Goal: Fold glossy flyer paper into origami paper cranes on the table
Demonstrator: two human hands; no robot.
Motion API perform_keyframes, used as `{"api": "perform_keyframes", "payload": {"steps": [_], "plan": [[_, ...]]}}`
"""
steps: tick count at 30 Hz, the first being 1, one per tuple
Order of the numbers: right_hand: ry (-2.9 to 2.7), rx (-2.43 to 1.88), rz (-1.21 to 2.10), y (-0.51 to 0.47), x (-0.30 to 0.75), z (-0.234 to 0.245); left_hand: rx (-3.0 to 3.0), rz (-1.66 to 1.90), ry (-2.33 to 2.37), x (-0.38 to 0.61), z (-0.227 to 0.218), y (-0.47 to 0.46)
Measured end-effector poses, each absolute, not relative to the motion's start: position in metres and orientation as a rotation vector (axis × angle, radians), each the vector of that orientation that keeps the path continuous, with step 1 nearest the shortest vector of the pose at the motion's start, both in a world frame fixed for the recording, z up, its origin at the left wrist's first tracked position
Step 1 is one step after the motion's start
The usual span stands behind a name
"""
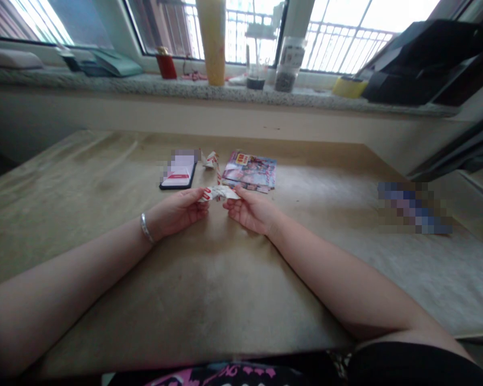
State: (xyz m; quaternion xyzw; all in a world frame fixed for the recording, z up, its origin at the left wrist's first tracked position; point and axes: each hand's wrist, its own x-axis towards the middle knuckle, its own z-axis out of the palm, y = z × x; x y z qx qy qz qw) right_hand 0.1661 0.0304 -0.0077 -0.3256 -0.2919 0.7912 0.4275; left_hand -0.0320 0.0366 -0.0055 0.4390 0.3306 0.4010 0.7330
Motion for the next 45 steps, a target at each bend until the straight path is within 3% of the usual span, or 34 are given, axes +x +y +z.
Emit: {"api": "perform_keyframes", "payload": {"steps": [20, 31, 45], "plan": [[-0.456, -0.898, 1.855, 0.034, 0.166, 0.002, 0.773, 0.998, 0.843, -0.028, 0.006, 0.029], [-1.255, -1.154, 1.260, 0.027, 0.164, -0.010, 1.088, 1.144, 0.954, -0.025, -0.001, 0.024], [-1.511, -1.329, 0.863, 0.048, 0.169, -0.003, 1.506, 1.079, 1.086, -0.026, 0.001, 0.021]]}}
